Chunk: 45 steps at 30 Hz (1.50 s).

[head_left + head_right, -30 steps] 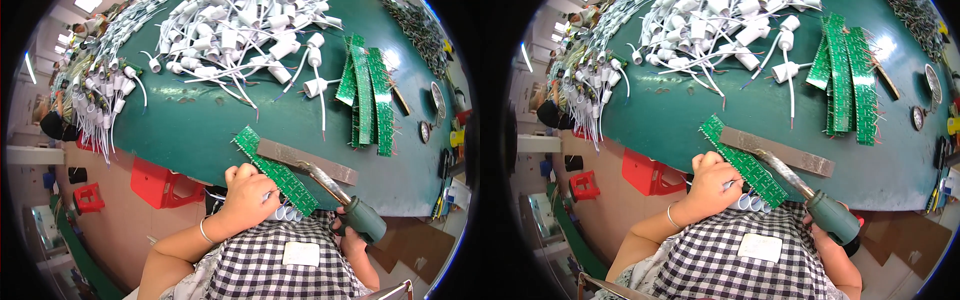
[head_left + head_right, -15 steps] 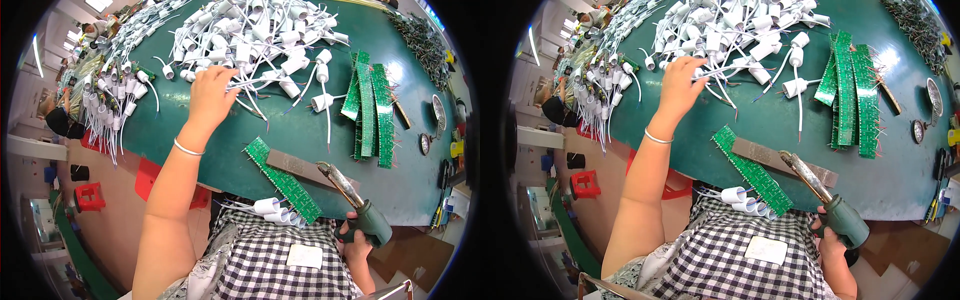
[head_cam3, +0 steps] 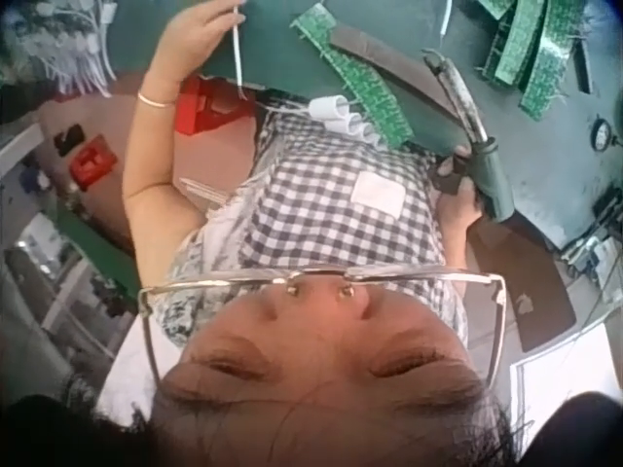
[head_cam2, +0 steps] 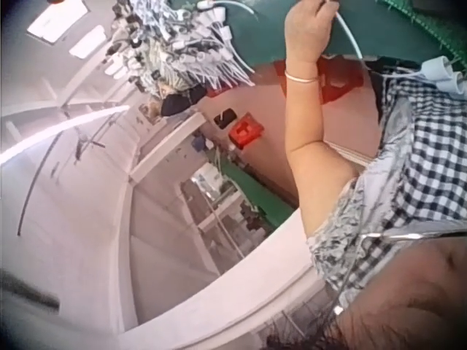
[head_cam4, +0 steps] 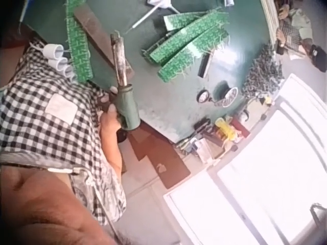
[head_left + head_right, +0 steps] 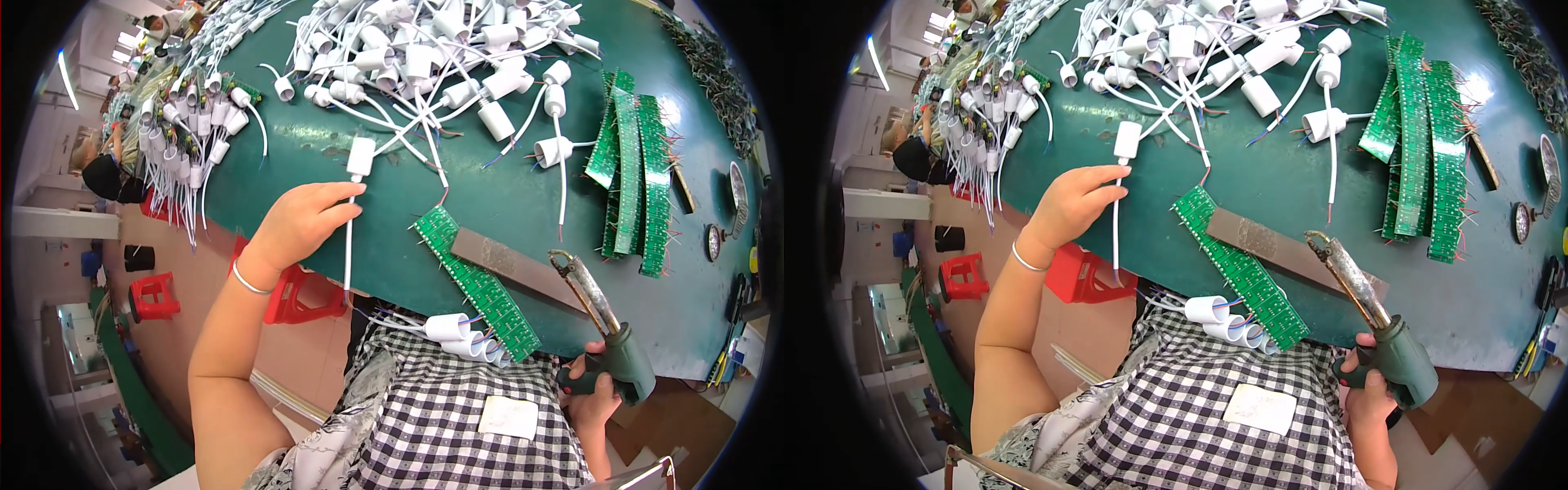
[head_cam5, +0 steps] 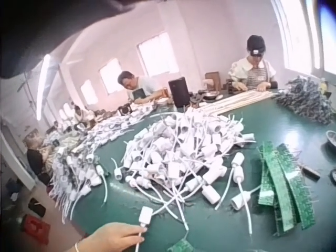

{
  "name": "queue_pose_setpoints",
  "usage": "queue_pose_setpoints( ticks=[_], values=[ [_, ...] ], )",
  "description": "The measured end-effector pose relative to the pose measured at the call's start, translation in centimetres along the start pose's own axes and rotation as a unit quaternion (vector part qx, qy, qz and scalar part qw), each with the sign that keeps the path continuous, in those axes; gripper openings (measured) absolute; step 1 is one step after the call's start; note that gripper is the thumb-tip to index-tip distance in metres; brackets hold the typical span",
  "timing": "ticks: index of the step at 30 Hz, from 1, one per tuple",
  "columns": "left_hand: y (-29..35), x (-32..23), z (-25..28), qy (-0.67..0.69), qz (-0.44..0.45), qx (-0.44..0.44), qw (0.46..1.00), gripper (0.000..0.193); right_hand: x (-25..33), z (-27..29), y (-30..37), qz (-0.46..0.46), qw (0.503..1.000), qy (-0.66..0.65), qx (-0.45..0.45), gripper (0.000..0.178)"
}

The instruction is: The person attaches wired light sockets to circuit boards by positioning the wires and soldering them with a soldering iron.

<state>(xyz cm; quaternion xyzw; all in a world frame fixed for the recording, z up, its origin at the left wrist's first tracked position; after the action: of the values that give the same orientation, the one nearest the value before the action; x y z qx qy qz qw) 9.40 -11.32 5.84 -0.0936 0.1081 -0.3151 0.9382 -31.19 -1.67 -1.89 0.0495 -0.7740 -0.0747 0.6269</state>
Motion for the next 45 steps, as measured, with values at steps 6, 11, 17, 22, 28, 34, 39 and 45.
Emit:
queue_pose_setpoints(
  ticks=[6,11,17,22,28,34,39,45],
  values=[
    [4.1,5.8,0.2,0.11,0.397,-0.119,0.903,0.027,1.4,-2.0,-1.1,0.025,0.999,0.012,0.042,0.053],
    [3.5,9.0,-2.0,0.055,0.479,-0.083,0.872,0.056,0.7,-1.4,0.0,-0.004,0.999,-0.003,0.04,0.055],
    [-0.1,0.6,0.2,0.145,0.273,-0.048,0.95,0.025,0.4,-1.2,1.1,-0.012,1.0,-0.016,-0.006,0.055],
    [-1.3,-8.3,-4.2,0.324,0.23,0.008,0.918,0.019,-0.1,-2.3,0.7,-0.06,0.995,-0.04,0.068,0.053],
    [-1.1,-10.9,-5.8,0.337,0.299,0.01,0.893,0.018,-0.5,-1.4,1.3,-0.082,0.987,0.07,0.121,0.046],
    [-1.5,-11.5,-5.9,0.309,0.273,-0.002,0.911,0.007,-2.4,-0.4,1.8,-0.063,0.974,0.169,0.138,0.058],
    [-1.8,-12.5,-6.2,0.249,0.26,0.004,0.933,0.004,0.5,-2.0,0.7,-0.033,0.981,0.148,0.124,0.013],
    [-1.8,-12.2,-5.8,0.21,0.279,-0.024,0.937,0.004,-0.3,-0.9,2.1,0.009,0.936,0.324,0.14,0.021]
  ],
)
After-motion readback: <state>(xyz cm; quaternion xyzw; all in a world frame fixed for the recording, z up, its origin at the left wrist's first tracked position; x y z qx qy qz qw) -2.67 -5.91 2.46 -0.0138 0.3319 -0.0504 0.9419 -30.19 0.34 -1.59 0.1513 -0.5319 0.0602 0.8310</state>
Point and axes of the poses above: each hand's wrist, its own y-axis away from the middle knuckle, its own z-axis out of the back of the hand, x = y × z, the point moved 8 cm from there along -y, towards the middle knuckle, and after that the axes turned 4 degrees about x, right-handed, at the moved point
